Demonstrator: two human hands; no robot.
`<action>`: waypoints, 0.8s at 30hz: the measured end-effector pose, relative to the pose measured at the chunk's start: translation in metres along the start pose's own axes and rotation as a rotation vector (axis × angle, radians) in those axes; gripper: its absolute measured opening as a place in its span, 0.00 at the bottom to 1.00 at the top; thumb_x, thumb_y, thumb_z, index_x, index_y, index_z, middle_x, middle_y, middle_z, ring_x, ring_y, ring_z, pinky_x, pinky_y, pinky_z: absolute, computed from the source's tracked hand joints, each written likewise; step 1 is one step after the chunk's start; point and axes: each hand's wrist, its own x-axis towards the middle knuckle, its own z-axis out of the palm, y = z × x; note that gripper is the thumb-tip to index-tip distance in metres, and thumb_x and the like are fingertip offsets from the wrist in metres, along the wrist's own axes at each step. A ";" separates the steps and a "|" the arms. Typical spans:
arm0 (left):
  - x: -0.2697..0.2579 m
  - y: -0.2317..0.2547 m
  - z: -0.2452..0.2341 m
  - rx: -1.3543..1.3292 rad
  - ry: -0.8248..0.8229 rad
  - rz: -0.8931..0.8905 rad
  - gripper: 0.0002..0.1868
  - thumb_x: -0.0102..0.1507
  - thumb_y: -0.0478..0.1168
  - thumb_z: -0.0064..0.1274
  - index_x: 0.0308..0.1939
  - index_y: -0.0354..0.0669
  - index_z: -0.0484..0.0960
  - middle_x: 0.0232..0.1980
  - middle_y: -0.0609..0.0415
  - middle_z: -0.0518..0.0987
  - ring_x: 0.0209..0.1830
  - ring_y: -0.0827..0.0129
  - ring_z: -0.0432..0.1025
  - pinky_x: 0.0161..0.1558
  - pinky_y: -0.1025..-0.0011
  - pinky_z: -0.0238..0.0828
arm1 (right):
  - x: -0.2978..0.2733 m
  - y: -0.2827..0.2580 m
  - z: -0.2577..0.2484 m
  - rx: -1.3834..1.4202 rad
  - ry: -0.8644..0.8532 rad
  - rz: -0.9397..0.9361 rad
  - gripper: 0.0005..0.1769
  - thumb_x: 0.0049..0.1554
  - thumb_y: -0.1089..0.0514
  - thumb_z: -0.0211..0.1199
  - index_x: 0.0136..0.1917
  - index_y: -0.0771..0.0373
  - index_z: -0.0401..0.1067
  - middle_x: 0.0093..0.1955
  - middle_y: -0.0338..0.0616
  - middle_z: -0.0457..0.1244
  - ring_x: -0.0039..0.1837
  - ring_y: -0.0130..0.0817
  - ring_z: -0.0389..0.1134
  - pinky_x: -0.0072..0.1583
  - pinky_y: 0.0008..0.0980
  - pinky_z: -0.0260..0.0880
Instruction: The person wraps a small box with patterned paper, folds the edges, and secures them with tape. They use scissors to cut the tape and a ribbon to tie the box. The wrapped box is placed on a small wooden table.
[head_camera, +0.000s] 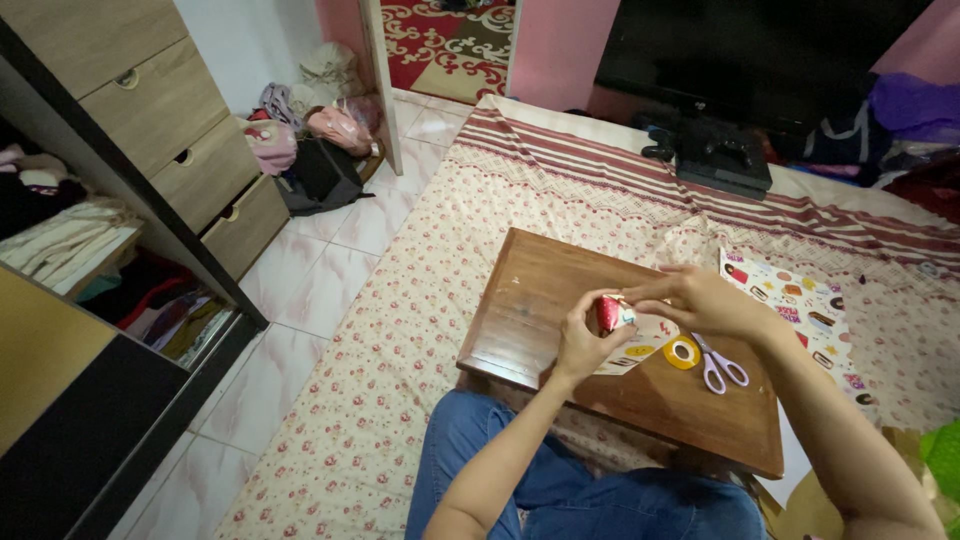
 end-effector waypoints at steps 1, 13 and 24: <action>-0.001 -0.002 0.002 -0.010 0.009 -0.002 0.29 0.55 0.40 0.69 0.59 0.38 0.78 0.54 0.48 0.84 0.54 0.70 0.78 0.58 0.70 0.75 | -0.004 -0.001 -0.001 0.044 -0.020 0.070 0.16 0.57 0.51 0.68 0.58 0.52 0.80 0.58 0.41 0.74 0.51 0.33 0.76 0.74 0.48 0.56; 0.005 -0.028 0.016 -0.356 0.025 -0.205 0.20 0.55 0.33 0.60 0.53 0.39 0.81 0.45 0.54 0.80 0.43 0.75 0.73 0.46 0.76 0.72 | -0.035 -0.008 0.044 0.484 0.318 0.399 0.33 0.46 0.59 0.75 0.65 0.59 0.75 0.61 0.43 0.72 0.59 0.36 0.70 0.62 0.34 0.72; 0.017 -0.030 -0.009 -0.275 -0.241 0.083 0.08 0.60 0.35 0.61 0.43 0.40 0.84 0.58 0.51 0.79 0.59 0.71 0.73 0.60 0.73 0.71 | -0.049 0.009 0.077 0.586 0.490 0.199 0.21 0.48 0.62 0.74 0.57 0.65 0.80 0.61 0.47 0.72 0.70 0.43 0.69 0.73 0.45 0.66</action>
